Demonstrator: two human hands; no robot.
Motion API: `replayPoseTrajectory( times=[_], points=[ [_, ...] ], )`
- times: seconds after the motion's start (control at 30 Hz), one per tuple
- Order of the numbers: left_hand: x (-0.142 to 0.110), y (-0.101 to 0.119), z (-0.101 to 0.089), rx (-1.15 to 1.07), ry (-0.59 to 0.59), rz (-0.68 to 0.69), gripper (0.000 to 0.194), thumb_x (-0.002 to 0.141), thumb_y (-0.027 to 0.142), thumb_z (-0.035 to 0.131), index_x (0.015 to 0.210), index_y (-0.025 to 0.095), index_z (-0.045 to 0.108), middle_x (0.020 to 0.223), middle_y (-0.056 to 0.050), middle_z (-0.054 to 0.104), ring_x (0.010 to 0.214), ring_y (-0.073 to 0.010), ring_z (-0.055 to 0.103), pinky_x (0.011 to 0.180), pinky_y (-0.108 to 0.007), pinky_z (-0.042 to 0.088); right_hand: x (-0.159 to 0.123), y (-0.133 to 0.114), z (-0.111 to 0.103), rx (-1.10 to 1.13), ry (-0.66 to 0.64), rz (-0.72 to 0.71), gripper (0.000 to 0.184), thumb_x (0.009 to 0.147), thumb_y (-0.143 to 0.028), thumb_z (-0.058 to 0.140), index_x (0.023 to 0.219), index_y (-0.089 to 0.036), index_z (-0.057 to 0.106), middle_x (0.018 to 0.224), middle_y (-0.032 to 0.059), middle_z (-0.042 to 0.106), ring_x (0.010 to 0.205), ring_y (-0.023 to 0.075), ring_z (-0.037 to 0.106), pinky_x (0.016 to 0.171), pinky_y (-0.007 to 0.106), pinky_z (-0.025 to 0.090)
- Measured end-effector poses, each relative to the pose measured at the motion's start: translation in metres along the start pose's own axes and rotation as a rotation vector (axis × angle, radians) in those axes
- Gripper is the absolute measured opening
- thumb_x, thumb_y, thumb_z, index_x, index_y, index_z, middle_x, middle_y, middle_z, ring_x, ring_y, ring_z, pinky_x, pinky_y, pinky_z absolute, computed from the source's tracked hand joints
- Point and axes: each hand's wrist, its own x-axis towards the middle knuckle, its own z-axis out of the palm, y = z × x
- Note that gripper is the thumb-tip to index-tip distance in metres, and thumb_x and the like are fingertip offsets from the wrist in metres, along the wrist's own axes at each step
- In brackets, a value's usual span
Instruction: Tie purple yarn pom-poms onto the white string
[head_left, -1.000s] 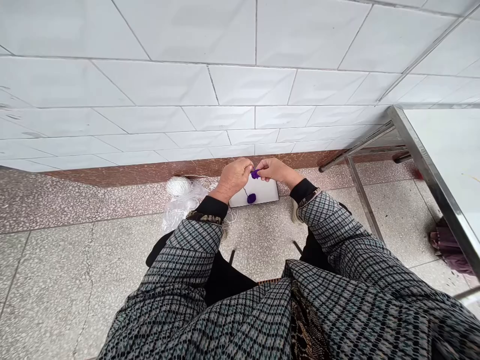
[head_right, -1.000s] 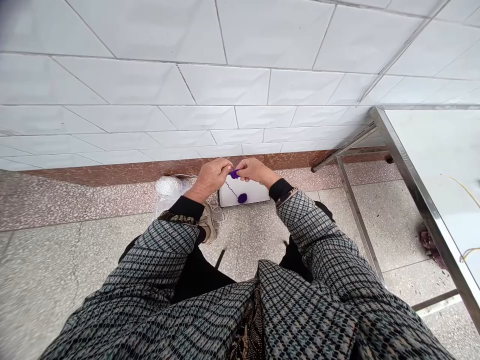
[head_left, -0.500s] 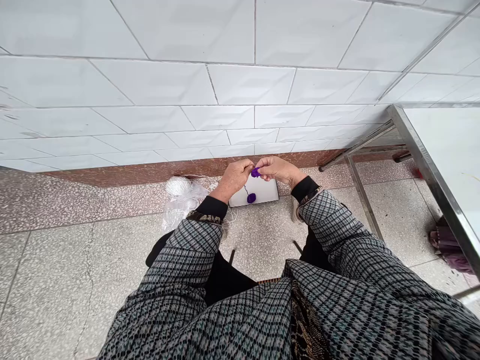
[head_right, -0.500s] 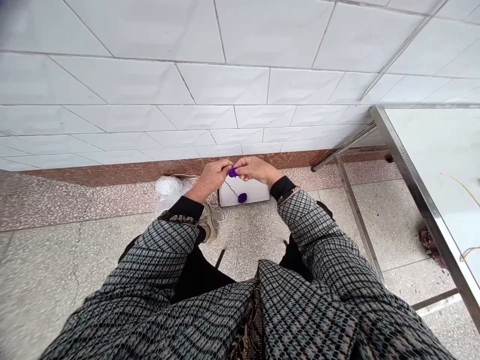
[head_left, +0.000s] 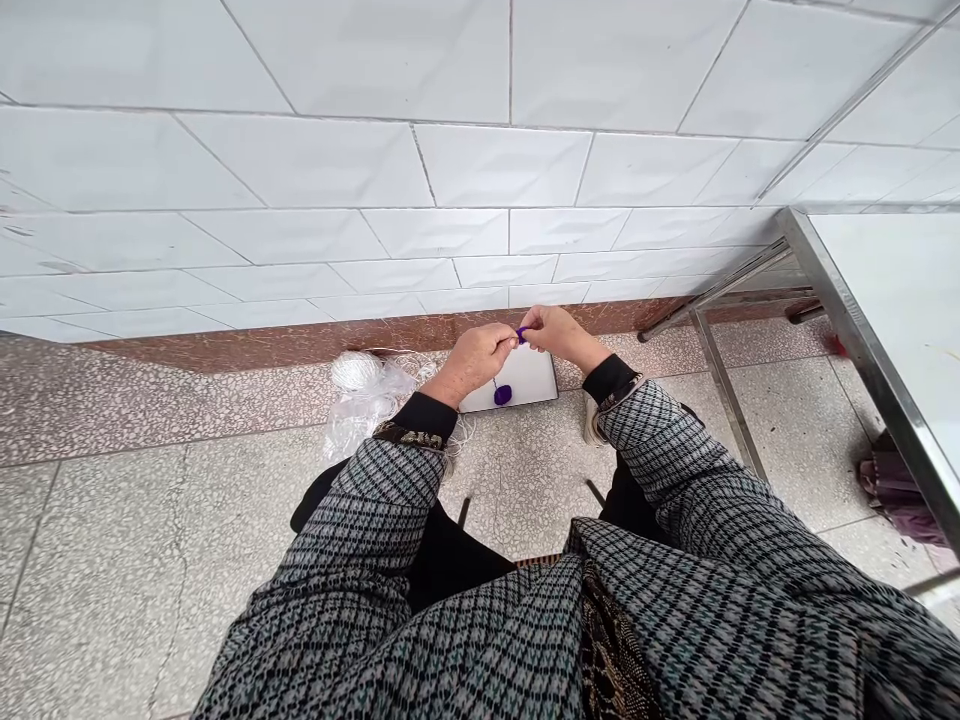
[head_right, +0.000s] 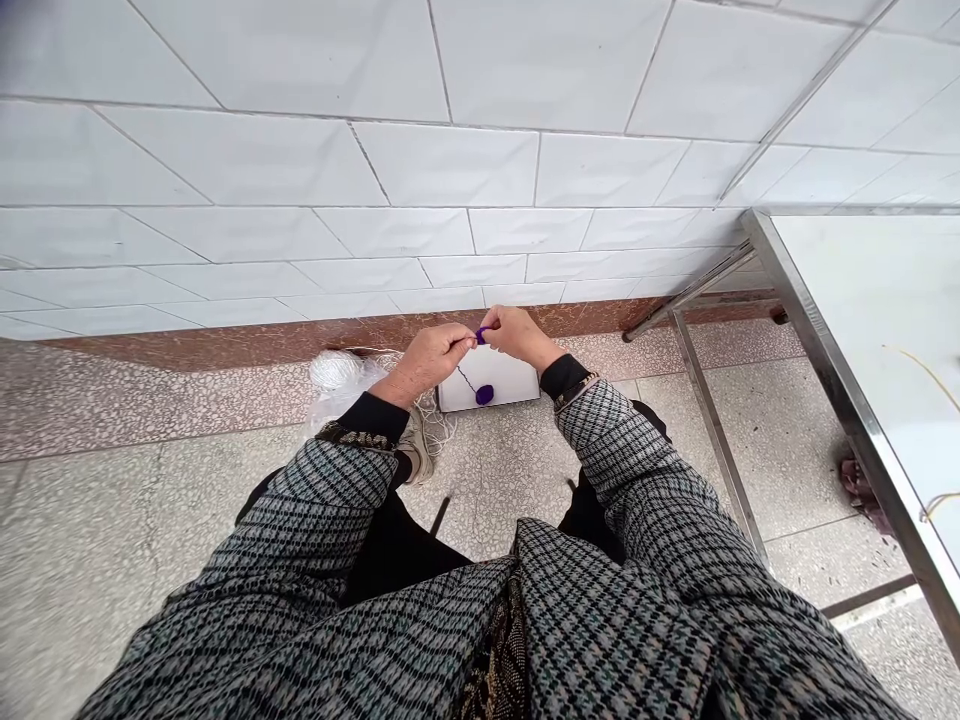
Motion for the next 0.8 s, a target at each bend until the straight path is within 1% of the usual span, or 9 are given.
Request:
replayPoseTrajectory(
  times=[0.13,0.27,0.37,0.67,0.73,0.8],
  points=[
    [0.001,-0.007,-0.004,0.039,-0.007,0.005,0.021,0.09,0.026,0.05,0.071,0.023,0.059,0.075,-0.005,0.065,0.075,-0.0219,0.059,0.076,-0.034,0.044,-0.005,-0.003,-0.002,-0.031,-0.163,0.03,0.031,0.078,0.011,0.067,0.067,-0.018,0.061,0.053,-0.0042,0.061,0.048,0.0093,0.056,0.043,0.02,0.046],
    [0.001,-0.008,-0.005,0.07,-0.044,0.032,0.022,0.091,0.026,0.048,0.073,0.022,0.059,0.076,-0.005,0.065,0.074,-0.0211,0.058,0.074,-0.034,0.044,-0.009,-0.009,-0.005,-0.05,-0.255,0.06,0.032,0.081,0.013,0.066,0.07,-0.017,0.061,0.054,-0.0049,0.06,0.048,0.0077,0.055,0.045,0.019,0.048],
    [0.001,-0.008,-0.005,0.094,-0.06,0.043,0.022,0.092,0.025,0.047,0.074,0.021,0.059,0.078,-0.006,0.066,0.074,-0.0205,0.058,0.073,-0.033,0.044,-0.01,-0.012,-0.008,-0.066,-0.29,0.082,0.031,0.083,0.013,0.067,0.072,-0.016,0.062,0.056,-0.005,0.06,0.05,0.0071,0.056,0.047,0.018,0.049],
    [0.0,-0.009,-0.004,0.099,-0.06,0.068,0.024,0.094,0.026,0.048,0.076,0.02,0.063,0.08,-0.006,0.069,0.077,-0.0203,0.061,0.074,-0.032,0.045,-0.009,-0.011,-0.009,-0.182,-0.236,0.105,0.029,0.084,0.009,0.069,0.072,-0.016,0.061,0.056,-0.0041,0.059,0.051,0.0087,0.056,0.048,0.02,0.047],
    [0.0,-0.007,-0.004,0.077,-0.052,0.07,0.023,0.093,0.025,0.049,0.078,0.02,0.065,0.081,-0.007,0.071,0.077,-0.0202,0.062,0.075,-0.032,0.046,-0.007,-0.01,-0.008,-0.169,-0.187,0.105,0.03,0.083,0.009,0.069,0.07,-0.016,0.061,0.055,-0.0043,0.058,0.05,0.0085,0.055,0.048,0.02,0.046],
    [-0.001,-0.004,-0.004,0.038,-0.056,0.069,0.022,0.092,0.025,0.05,0.08,0.019,0.067,0.083,-0.006,0.072,0.077,-0.0195,0.063,0.075,-0.031,0.047,-0.006,-0.01,-0.008,-0.115,-0.106,0.114,0.03,0.083,0.009,0.069,0.069,-0.016,0.06,0.052,-0.0049,0.056,0.048,0.0082,0.052,0.046,0.02,0.043]
  ],
)
